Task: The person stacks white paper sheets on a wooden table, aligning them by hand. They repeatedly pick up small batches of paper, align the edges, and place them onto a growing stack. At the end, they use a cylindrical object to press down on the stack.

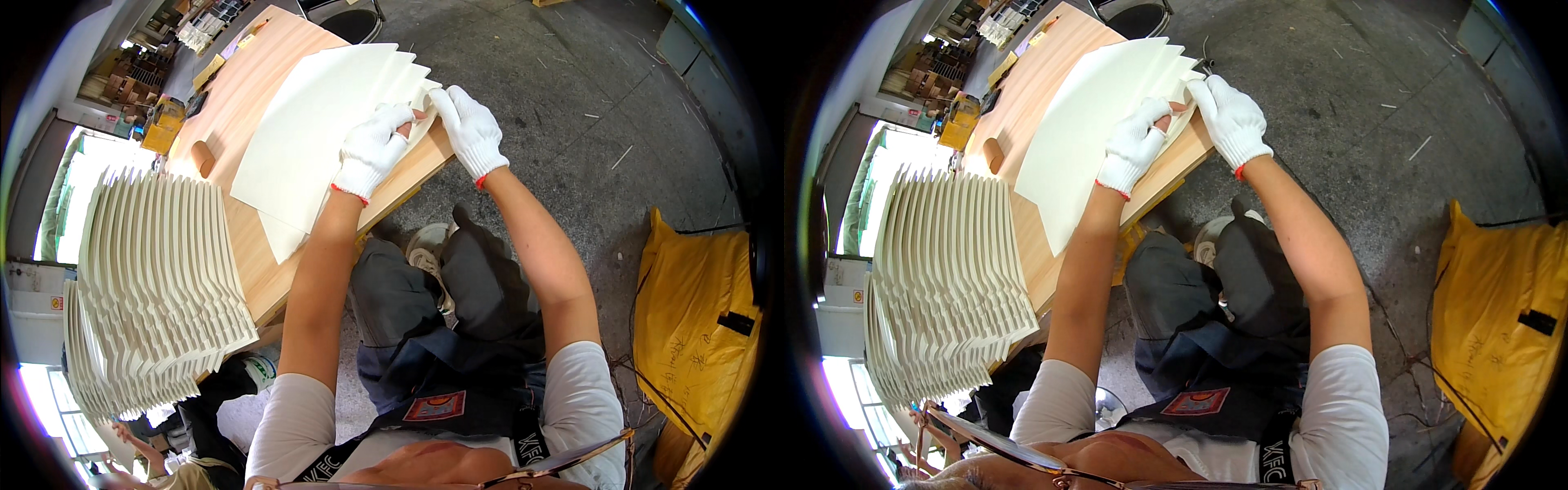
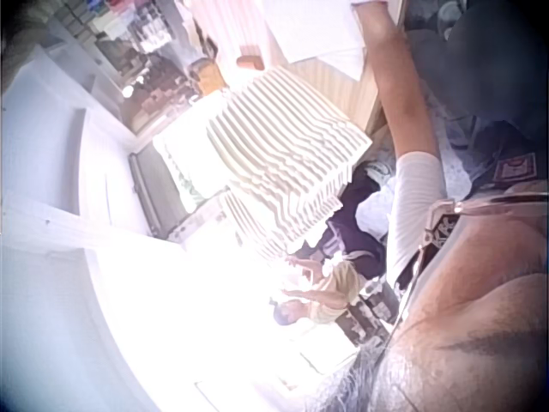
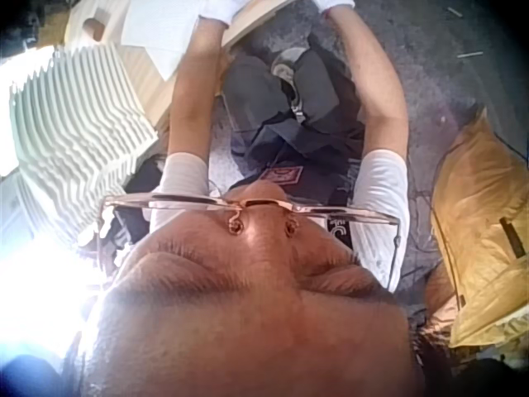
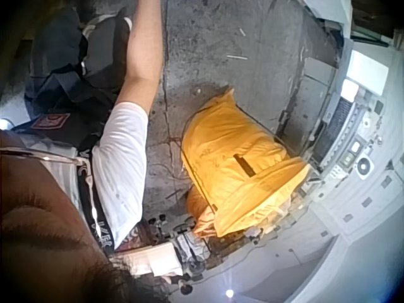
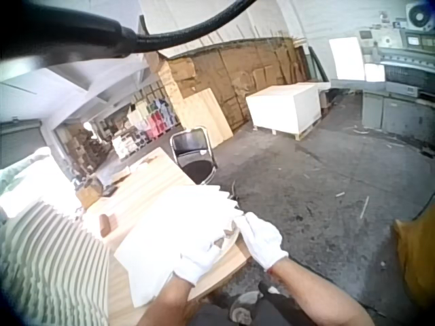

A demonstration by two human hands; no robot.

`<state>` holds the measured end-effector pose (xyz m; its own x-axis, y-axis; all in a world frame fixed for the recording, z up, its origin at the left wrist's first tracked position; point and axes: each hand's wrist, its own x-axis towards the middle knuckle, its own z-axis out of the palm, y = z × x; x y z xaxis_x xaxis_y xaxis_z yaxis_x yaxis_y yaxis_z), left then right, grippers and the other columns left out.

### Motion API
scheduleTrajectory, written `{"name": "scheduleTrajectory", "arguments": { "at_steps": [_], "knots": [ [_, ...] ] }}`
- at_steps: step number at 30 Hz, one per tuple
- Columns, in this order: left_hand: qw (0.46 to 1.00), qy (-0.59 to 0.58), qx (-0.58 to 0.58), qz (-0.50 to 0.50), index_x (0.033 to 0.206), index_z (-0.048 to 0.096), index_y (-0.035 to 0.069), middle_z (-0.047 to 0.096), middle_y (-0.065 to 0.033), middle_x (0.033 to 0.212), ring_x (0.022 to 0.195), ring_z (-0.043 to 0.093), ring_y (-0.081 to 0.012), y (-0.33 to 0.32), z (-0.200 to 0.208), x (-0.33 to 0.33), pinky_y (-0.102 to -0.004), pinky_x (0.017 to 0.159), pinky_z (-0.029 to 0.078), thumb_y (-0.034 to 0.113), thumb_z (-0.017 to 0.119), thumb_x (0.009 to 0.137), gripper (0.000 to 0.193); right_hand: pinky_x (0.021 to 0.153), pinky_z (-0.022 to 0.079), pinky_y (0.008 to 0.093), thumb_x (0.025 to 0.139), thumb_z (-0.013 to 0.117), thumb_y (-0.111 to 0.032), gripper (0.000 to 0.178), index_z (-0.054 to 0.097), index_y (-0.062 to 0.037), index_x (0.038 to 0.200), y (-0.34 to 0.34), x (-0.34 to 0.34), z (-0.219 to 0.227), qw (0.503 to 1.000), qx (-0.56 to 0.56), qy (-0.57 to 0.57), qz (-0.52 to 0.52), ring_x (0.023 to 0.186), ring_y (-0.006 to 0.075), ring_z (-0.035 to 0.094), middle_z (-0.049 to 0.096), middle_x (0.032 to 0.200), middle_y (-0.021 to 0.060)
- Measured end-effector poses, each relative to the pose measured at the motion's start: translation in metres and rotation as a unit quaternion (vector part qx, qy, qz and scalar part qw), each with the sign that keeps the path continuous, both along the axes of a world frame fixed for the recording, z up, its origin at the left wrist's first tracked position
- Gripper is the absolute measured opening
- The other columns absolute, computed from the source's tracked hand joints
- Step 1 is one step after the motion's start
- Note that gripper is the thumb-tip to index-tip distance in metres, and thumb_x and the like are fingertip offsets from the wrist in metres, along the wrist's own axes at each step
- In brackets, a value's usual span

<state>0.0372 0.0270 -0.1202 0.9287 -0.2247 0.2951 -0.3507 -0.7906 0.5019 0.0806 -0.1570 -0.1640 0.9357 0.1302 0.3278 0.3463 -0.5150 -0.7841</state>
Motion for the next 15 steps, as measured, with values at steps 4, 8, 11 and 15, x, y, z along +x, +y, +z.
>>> {"name": "scheduleTrajectory", "arguments": {
  "at_steps": [4, 8, 11, 15],
  "knots": [
    [0.999, 0.014, 0.027, 0.016, 0.118, 0.070, 0.021, 0.067, -0.0076, 0.105, 0.091, 0.067, -0.0248, -0.0057, 0.0033, -0.0020, -0.0323, 0.084, 0.053, 0.027, 0.068, 0.091, 0.028, 0.077, 0.050, 0.0501, 0.102, 0.037, -0.054, 0.047, 0.062, -0.0144, 0.108, 0.0004, 0.0041, -0.0082, 0.999, -0.010, -0.034, -0.005, 0.088, 0.0411, 0.067, 0.069, 0.094, 0.0195],
    [0.999, 0.040, 0.009, 0.022, 0.118, 0.071, 0.021, 0.067, -0.0067, 0.105, 0.090, 0.066, -0.0242, -0.0039, 0.0036, -0.0015, -0.0324, 0.084, 0.053, 0.029, 0.071, 0.089, 0.031, 0.077, 0.050, 0.0498, 0.102, 0.037, -0.054, 0.047, 0.062, -0.0138, 0.106, 0.0010, 0.0001, -0.0016, 1.000, 0.005, 0.005, -0.008, 0.088, 0.0409, 0.067, 0.069, 0.093, 0.0196],
    [0.999, 0.034, 0.010, 0.017, 0.118, 0.070, 0.021, 0.067, -0.0070, 0.105, 0.090, 0.066, -0.0242, -0.0058, 0.0041, -0.0010, -0.0326, 0.084, 0.053, 0.029, 0.071, 0.089, 0.030, 0.077, 0.050, 0.0495, 0.102, 0.037, -0.054, 0.048, 0.062, -0.0132, 0.105, -0.0007, 0.0029, -0.0058, 1.000, -0.006, -0.008, -0.008, 0.088, 0.0406, 0.067, 0.069, 0.093, 0.0196],
    [0.999, 0.025, 0.019, 0.013, 0.119, 0.070, 0.021, 0.067, -0.0073, 0.103, 0.089, 0.066, -0.0243, -0.0035, 0.0033, -0.0003, -0.0330, 0.083, 0.053, 0.028, 0.070, 0.089, 0.031, 0.076, 0.050, 0.0490, 0.102, 0.037, -0.055, 0.049, 0.061, -0.0129, 0.105, 0.0012, 0.0001, 0.0007, 1.000, 0.010, 0.022, -0.012, 0.087, 0.0402, 0.067, 0.069, 0.092, 0.0195]
  ]
}}
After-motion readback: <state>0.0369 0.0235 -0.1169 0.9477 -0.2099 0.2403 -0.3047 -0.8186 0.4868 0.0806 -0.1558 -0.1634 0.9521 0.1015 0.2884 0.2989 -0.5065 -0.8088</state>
